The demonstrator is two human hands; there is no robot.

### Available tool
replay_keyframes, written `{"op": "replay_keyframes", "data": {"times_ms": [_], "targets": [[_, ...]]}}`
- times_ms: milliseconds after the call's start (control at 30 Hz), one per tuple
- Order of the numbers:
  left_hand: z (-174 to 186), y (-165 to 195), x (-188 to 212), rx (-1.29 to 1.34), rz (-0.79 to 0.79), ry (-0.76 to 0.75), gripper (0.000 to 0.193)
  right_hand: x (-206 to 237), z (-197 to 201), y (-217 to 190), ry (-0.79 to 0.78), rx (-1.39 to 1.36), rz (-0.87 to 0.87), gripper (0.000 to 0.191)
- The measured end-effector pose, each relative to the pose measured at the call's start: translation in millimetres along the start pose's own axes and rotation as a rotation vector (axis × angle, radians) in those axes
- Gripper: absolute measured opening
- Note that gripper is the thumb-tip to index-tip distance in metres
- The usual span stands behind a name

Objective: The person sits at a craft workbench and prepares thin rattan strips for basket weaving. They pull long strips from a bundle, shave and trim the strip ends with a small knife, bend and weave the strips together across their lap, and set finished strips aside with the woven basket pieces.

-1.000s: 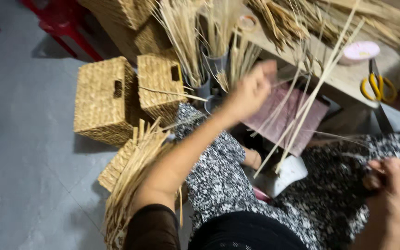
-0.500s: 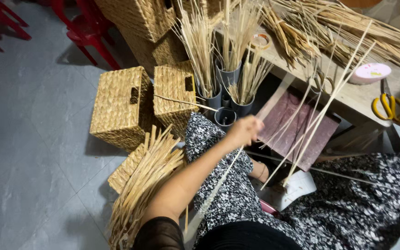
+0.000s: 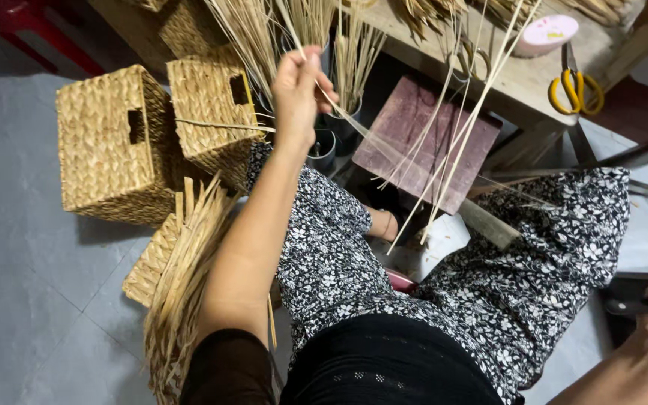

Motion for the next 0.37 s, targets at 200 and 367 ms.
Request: {"op": "replay_keyframes", "data": {"times_ms": [200, 367], "targets": [[1, 3, 0, 0.198, -0.057, 0.042, 0.015, 17, 21, 3, 0.188, 0.168, 0.078, 0.019], [11, 3, -1, 0.218, -0.104, 0.118, 0.017, 23, 33, -5, 0.273, 0.194, 0.112, 0.021]]}}
Point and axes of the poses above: each hand's wrist, its own x-axis away from the middle knuckle, its own z-axis out of the back of the hand, y = z × x, the point moved 7 cm from there along -x, towards the middle knuckle, and after that the axes turned 8 degrees about y, right-handed, at the moved point
